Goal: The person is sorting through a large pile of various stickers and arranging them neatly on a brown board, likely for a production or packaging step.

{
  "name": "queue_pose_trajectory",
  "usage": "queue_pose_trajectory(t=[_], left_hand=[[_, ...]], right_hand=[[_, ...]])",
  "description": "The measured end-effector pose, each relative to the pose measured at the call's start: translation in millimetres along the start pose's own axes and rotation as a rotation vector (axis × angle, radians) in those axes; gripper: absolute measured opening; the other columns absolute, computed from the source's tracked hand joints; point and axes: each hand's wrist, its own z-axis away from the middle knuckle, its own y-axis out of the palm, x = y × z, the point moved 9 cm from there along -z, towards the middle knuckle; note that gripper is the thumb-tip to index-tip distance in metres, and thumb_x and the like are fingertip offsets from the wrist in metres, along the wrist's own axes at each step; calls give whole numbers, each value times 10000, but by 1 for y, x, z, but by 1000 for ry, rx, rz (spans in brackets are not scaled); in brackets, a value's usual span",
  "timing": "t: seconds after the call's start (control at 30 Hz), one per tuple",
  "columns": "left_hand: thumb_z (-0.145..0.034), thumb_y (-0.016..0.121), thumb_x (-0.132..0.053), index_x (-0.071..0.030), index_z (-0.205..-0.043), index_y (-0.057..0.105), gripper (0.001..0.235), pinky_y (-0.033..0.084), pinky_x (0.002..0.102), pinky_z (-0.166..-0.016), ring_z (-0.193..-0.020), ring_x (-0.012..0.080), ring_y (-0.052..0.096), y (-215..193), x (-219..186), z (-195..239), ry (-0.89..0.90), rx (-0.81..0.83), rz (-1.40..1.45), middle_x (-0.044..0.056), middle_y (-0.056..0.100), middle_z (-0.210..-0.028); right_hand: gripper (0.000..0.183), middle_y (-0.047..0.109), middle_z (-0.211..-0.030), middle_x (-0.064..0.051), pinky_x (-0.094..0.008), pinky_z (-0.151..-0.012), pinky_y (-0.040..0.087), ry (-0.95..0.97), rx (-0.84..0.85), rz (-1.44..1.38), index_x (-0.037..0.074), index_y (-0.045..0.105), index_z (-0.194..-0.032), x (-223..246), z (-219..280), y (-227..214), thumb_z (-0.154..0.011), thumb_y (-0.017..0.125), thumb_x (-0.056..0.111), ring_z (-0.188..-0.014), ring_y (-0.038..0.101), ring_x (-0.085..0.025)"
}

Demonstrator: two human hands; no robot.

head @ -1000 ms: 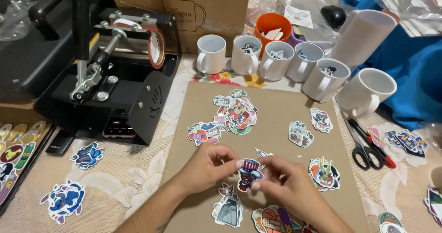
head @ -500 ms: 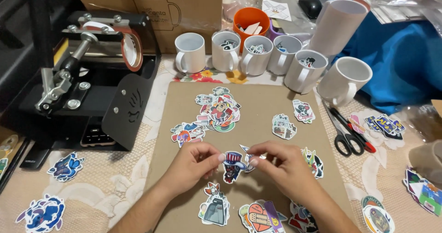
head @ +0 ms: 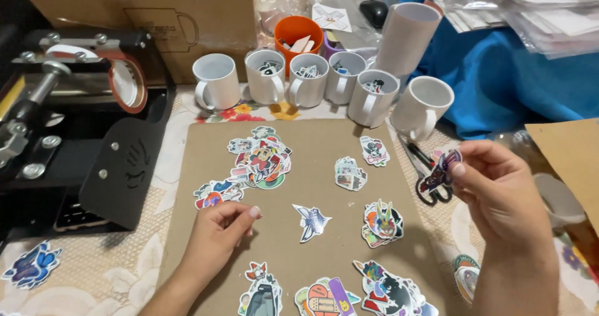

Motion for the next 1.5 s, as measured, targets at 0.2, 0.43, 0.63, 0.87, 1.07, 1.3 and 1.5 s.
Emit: queue_pose_trajectory(t=[0.2, 0.43, 0.63, 0.87, 1.07, 1.3, 1.5], left_hand=[[-859, 761, -137, 16, -819, 831, 173, 508, 278, -592, -572, 166, 609, -6, -2, -4, 54, -44, -108, 83, 669, -593], [-868, 755, -181, 11, -803, 827, 215, 399, 268, -567, -579, 140, 514, -19, 0, -11, 76, -109, -142, 88, 632, -585], [-878, 741, -163, 17, -818, 837, 212, 408, 268, -606, -612, 149, 541, -21, -3, -10, 83, -127, -140, 96, 649, -613], [-883, 749, -124, 35, -828, 832, 187, 381, 272, -560, -579, 150, 494, -25, 3, -13, 70, -149, -134, 110, 634, -607], [-897, 740, -110, 49, -845, 833, 192, 384, 283, -559, -584, 163, 488, -24, 5, -14, 63, -144, -128, 123, 621, -608], [-918, 738, -120, 36, -834, 802, 189, 330, 283, -506, -516, 166, 415, -34, 12, -18, 73, -176, -190, 128, 608, -615], [-945, 779, -127, -3, -924, 791, 127, 335, 266, -480, -523, 172, 463, -34, 13, -11, 96, -329, -221, 149, 572, -564]], right_hand=[[170, 590, -644, -48, -226, -511, 306, 61, 36, 332, 25, 747, -995, -3, -7, -6, -829, 752, 55, -571, 435, -113], [147, 715, -824, -100, -235, -634, 459, 50, -140, 377, 4, 746, -1027, 1, -5, 3, -892, 744, 63, -719, 595, -126], [71, 648, -868, -1, -194, -741, 456, -226, -366, 481, 66, 709, -1045, 20, 0, -21, -1008, 727, 124, -772, 532, -51], [82, 675, -978, 23, -157, -547, 410, -314, -595, 292, 131, 667, -1158, 25, 3, -73, -1085, 642, 159, -732, 542, -4], [68, 688, -1021, -13, -143, -454, 309, -371, -855, -61, 201, 587, -1120, 36, 19, -125, -1065, 596, 241, -650, 476, -9], [163, 694, -868, 161, -95, -444, 277, -304, -822, -675, 225, 689, -924, 26, 42, -203, -900, 813, 327, -574, 488, 63], [203, 678, -993, 213, -62, -514, 312, -361, -580, -646, 250, 631, -993, 49, 92, -244, -934, 813, 318, -643, 474, 73]])
